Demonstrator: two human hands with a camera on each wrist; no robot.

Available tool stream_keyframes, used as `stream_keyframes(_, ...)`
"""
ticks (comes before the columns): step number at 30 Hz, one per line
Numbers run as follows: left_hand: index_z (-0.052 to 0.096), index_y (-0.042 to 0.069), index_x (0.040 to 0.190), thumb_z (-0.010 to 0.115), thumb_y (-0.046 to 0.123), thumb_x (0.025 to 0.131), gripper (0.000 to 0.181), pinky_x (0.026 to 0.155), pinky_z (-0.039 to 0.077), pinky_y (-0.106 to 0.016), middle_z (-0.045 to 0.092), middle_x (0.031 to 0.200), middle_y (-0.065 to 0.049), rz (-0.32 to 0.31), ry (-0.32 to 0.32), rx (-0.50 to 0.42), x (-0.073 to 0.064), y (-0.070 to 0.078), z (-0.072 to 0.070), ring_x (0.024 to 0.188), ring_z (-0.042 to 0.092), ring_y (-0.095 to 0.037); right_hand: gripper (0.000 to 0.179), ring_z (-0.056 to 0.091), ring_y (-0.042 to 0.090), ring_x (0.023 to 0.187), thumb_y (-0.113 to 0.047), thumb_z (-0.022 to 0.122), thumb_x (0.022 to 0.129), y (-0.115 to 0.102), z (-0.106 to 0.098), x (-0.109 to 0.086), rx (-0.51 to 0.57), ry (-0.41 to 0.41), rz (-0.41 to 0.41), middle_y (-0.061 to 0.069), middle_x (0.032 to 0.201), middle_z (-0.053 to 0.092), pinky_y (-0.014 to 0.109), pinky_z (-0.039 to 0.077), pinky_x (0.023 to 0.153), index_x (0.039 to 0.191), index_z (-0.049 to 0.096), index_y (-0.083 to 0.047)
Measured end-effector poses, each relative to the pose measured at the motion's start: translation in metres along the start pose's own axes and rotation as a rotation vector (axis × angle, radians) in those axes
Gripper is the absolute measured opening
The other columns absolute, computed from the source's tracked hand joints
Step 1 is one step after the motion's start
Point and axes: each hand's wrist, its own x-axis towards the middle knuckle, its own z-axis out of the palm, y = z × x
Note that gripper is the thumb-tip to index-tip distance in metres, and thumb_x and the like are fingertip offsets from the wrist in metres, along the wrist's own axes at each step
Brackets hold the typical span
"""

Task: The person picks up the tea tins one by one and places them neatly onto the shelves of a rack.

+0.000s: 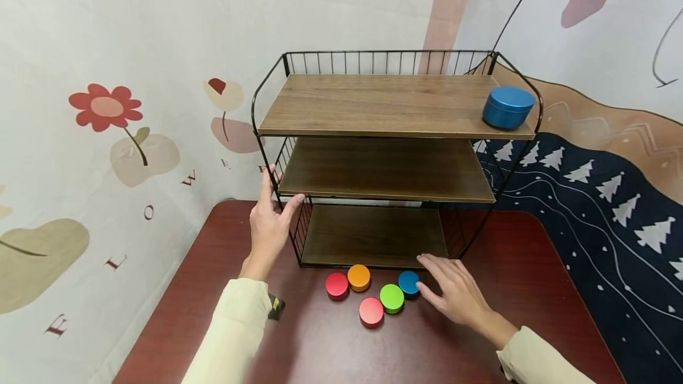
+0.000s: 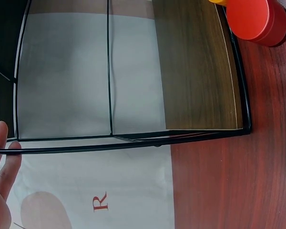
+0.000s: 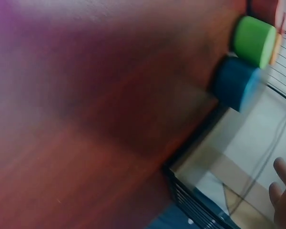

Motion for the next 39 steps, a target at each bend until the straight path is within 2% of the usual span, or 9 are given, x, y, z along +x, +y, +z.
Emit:
stream_keyframes(4, 0.030, 0.029, 0.157, 0.077, 0.024, 0.089, 0.083, 0.061, 0.038, -0.020, 0.061, 0.137, 0.000, -0.004, -0.005, -0.003, 0.000, 0.000, 0.000, 0.059, 0.053, -0.019, 0.057, 0.061, 0.027, 0.115, -0.036, 0.072, 0.089, 0.000, 0.010, -0.010, 0.010, -0.088, 0.034, 0.010, 0.132, 0.063, 0.048, 0.046, 0.088, 0.138, 0.059, -0.010)
stream_keyframes(10, 0.030, 0.032, 0.157, 0.077, 0.026, 0.089, 0.083, 0.060, 0.037, -0.021, 0.060, 0.138, 0.001, -0.012, -0.005, -0.003, 0.001, 0.000, 0.000, 0.059, 0.053, -0.019, 0.061, 0.061, 0.030, 0.115, -0.032, 0.077, 0.084, 0.000, 0.020, -0.018, 0.013, -0.113, 0.071, 0.011, 0.133, 0.061, 0.052, 0.046, 0.088, 0.139, 0.059, -0.011)
stream_keyframes(19, 0.032, 0.033, 0.156, 0.077, 0.027, 0.089, 0.081, 0.059, 0.037, -0.021, 0.061, 0.138, 0.002, -0.019, -0.003, -0.001, 0.001, 0.000, 0.001, 0.058, 0.053, -0.019, 0.064, 0.061, 0.028, 0.116, -0.036, 0.078, 0.085, -0.001, 0.031, -0.026, -0.010, -0.192, 0.117, 0.012, 0.135, 0.059, 0.052, 0.047, 0.087, 0.140, 0.057, -0.011)
stream_keyframes(30, 0.031, 0.030, 0.157, 0.077, 0.025, 0.089, 0.082, 0.060, 0.037, -0.021, 0.061, 0.137, 0.001, -0.009, -0.001, 0.001, 0.001, -0.001, 0.001, 0.057, 0.052, -0.019, 0.067, 0.061, 0.030, 0.115, -0.036, 0.079, 0.085, -0.006, 0.046, -0.031, -0.006, -0.249, 0.157, 0.012, 0.137, 0.058, 0.056, 0.048, 0.089, 0.143, 0.055, -0.012)
stream_keyframes(39, 0.029, 0.030, 0.158, 0.076, 0.025, 0.090, 0.083, 0.061, 0.037, -0.021, 0.061, 0.137, 0.001, -0.010, -0.008, -0.007, 0.000, -0.001, 0.001, 0.059, 0.054, -0.020, 0.063, 0.061, 0.032, 0.113, -0.034, 0.078, 0.087, -0.003, 0.055, -0.032, -0.027, -0.237, 0.152, 0.013, 0.137, 0.058, 0.060, 0.048, 0.087, 0.143, 0.056, -0.014)
